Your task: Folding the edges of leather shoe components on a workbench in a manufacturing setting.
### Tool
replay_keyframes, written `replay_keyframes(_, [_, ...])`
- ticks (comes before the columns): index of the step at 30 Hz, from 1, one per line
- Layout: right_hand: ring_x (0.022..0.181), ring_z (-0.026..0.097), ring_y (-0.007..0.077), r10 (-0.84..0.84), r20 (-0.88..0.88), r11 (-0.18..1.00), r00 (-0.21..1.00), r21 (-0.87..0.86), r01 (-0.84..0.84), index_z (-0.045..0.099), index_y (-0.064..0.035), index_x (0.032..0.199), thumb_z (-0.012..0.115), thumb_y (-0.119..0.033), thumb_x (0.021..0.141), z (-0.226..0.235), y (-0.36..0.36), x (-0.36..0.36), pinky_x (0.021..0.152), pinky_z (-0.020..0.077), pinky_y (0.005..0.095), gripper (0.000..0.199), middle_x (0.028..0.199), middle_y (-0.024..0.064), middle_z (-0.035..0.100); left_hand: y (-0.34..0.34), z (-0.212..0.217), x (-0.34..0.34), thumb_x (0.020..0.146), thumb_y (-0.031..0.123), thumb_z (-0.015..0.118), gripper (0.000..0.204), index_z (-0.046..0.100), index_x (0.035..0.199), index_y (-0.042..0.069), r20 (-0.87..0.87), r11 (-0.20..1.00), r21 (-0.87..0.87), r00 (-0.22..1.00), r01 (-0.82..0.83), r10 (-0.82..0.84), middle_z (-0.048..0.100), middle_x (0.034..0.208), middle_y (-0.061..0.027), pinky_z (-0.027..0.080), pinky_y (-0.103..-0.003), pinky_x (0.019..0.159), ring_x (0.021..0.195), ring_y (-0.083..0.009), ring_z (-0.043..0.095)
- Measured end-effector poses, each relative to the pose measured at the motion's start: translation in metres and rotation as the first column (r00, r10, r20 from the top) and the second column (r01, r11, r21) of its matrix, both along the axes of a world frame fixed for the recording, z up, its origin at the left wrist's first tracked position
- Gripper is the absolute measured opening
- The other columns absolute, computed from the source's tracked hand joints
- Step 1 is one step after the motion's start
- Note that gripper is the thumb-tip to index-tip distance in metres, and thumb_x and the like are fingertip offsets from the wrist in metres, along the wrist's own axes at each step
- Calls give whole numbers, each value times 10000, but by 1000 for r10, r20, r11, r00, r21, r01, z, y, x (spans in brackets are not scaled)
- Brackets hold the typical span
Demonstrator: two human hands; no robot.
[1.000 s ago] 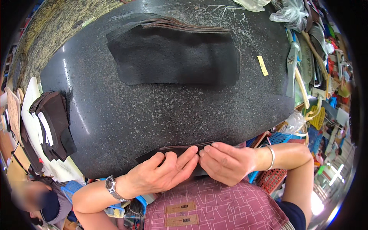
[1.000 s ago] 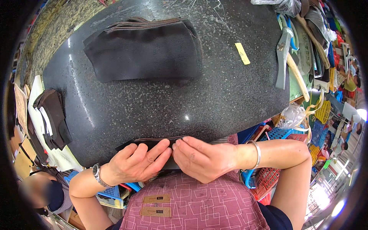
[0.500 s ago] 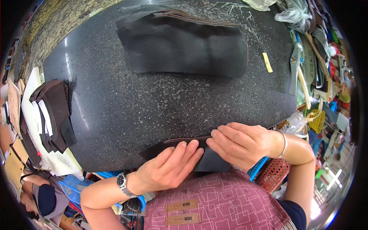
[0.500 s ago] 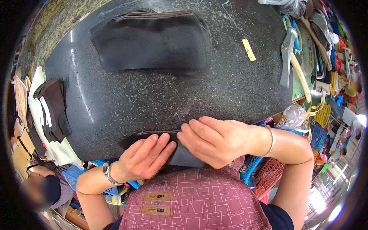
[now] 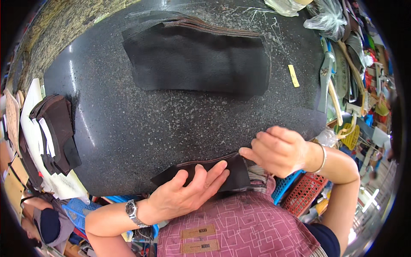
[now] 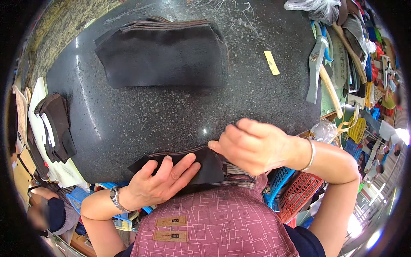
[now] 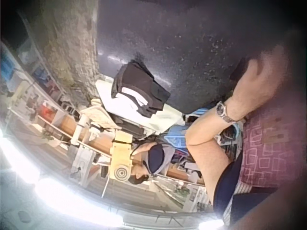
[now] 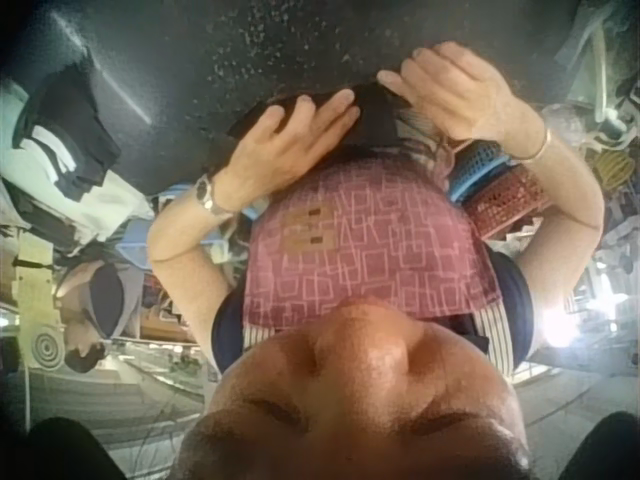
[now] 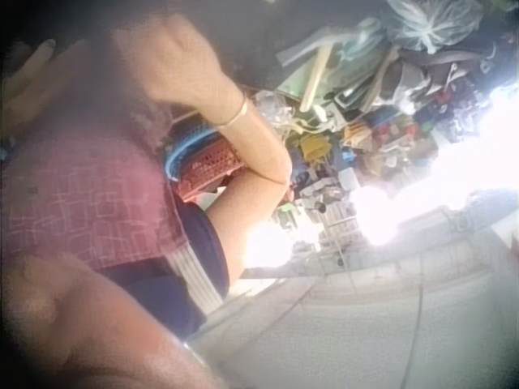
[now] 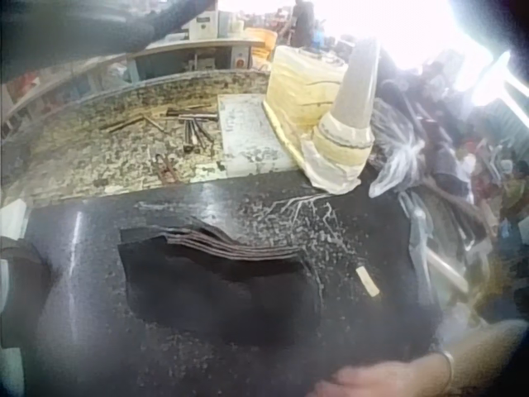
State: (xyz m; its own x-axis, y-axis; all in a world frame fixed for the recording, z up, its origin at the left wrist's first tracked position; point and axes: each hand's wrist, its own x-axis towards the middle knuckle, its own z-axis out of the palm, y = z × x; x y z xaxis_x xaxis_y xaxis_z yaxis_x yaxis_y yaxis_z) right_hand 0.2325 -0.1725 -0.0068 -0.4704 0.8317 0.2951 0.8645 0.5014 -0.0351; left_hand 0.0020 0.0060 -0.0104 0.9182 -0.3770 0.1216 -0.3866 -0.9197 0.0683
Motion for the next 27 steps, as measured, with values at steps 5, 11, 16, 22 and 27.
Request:
replay_keyframes(5, [1084, 593, 238, -202, -232, 971, 952, -171, 165, 681, -68, 1127, 628, -198, 774, 9, 0, -19, 946, 490, 363, 380, 1182, 96, 613, 5, 9, 16, 907, 250, 494, 405, 631, 1262, 112, -78, 999, -9, 996, 37, -37, 547, 1408, -71, 406, -293, 797, 1041, -187, 490])
replay_keyframes(11, [1360, 433, 220, -232, 18, 899, 973, -378, 221, 521, -114, 1376, 547, -215, 856, -2, -25, -44, 1150, 309, 399, 530, 1474, 74, 459, 10, 5, -10, 846, 323, 609, 530, 579, 1337, 125, -134, 999, -45, 991, 6, -12, 551, 1381, -113, 386, -435, 1080, 1304, -308, 472])
replay_keyframes(16, [1332, 470, 227, -244, 90, 902, 966, -346, 260, 573, -109, 1325, 548, -215, 871, 7, -27, -48, 1124, 336, 418, 467, 1437, 82, 502, 25, 10, -53, 803, 389, 656, 578, 591, 1314, 125, -197, 976, -17, 958, -215, 208, 546, 1387, -129, 385, -448, 1073, 1271, -312, 510])
replay_keyframes(22, [1176, 594, 286, -206, -4, 964, 979, -173, 202, 672, -53, 1150, 585, -215, 830, 11, 10, -84, 1032, 446, 416, 369, 1221, 135, 643, 28, 22, -42, 837, 454, 635, 509, 634, 1214, 113, -85, 973, -112, 977, -202, 193, 603, 1309, -106, 381, -430, 1052, 1215, -271, 537])
replay_keyframes(27, [985, 683, 339, -226, -248, 964, 942, 83, 253, 690, -15, 1049, 678, -99, 770, 39, 35, -42, 861, 567, 423, 291, 1080, 199, 682, 92, 36, -55, 766, 248, 760, 411, 665, 1119, 62, 180, 803, -208, 785, -558, 592, 642, 1137, -110, 426, -437, 958, 1088, -291, 564])
